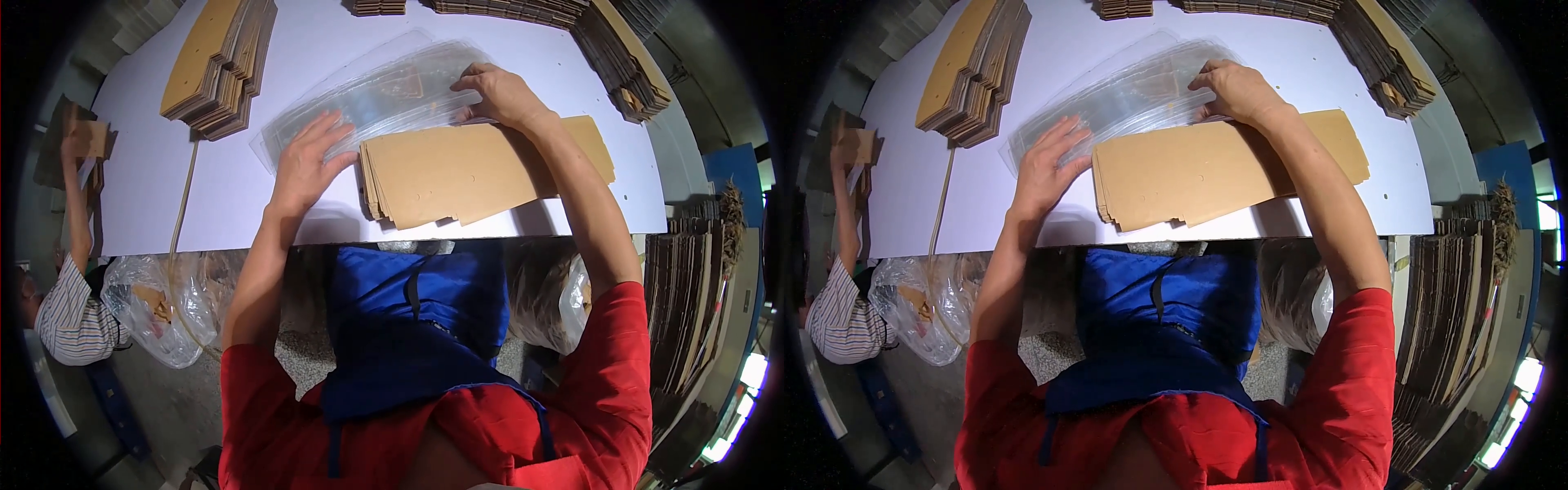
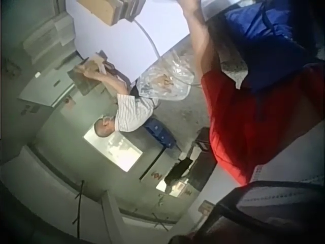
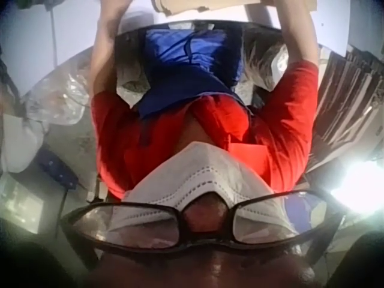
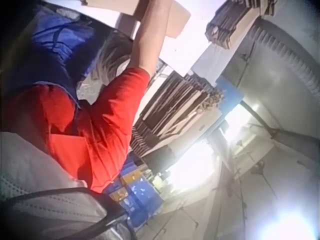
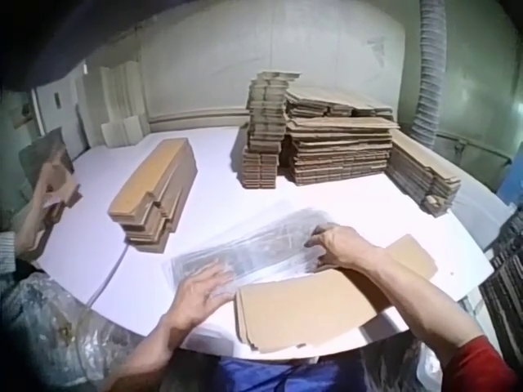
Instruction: The recorder is folding flat cardboard components and organizing them into stacks or placing them into a plastic bag at a workstation.
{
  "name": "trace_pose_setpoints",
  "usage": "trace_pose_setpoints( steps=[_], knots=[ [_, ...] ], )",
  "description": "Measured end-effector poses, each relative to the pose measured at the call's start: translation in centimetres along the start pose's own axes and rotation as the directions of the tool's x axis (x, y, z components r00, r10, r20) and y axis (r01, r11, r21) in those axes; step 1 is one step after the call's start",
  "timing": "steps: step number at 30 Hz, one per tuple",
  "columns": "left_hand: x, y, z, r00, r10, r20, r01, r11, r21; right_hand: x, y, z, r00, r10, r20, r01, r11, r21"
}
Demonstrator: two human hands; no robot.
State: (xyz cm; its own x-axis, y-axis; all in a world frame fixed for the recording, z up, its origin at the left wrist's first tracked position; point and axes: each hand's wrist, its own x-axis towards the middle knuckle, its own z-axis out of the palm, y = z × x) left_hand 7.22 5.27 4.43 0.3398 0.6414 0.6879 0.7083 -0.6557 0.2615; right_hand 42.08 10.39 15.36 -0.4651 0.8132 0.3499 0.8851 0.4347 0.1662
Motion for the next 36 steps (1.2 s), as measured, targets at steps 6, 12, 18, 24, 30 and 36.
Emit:
trace_pose_setpoints(
  steps=[6, 12, 18, 24, 30, 36],
  knots=[
    [0.3, 0.3, 0.3, 0.999, -0.034, -0.005, 0.034, 0.999, -0.025, 0.3, 1.2, 0.8, 0.965, -0.180, -0.189, 0.159, 0.980, -0.122],
    [1.0, 0.8, 1.4, 0.997, -0.033, -0.069, 0.031, 0.999, -0.020, 0.6, 1.2, 0.5, 0.956, -0.255, -0.143, 0.219, 0.949, -0.226],
    [0.9, 0.8, 1.9, 0.990, -0.051, -0.133, 0.047, 0.998, -0.039, 0.1, -1.0, -1.1, 0.955, -0.049, -0.293, -0.022, 0.972, -0.234],
    [1.2, 1.0, 2.6, 0.980, -0.059, -0.192, 0.057, 0.998, -0.020, 0.6, -0.3, 1.6, 0.994, 0.054, -0.099, -0.055, 0.998, -0.009],
    [1.2, 0.9, 2.5, 0.979, -0.089, -0.182, 0.086, 0.996, -0.025, 1.4, 0.2, 2.9, 0.999, -0.050, -0.012, 0.051, 0.993, 0.103],
    [1.2, 0.6, 2.6, 0.981, -0.056, -0.186, 0.064, 0.997, 0.037, 0.9, 0.0, -1.4, 0.992, 0.122, -0.029, -0.122, 0.992, 0.017]
  ],
)
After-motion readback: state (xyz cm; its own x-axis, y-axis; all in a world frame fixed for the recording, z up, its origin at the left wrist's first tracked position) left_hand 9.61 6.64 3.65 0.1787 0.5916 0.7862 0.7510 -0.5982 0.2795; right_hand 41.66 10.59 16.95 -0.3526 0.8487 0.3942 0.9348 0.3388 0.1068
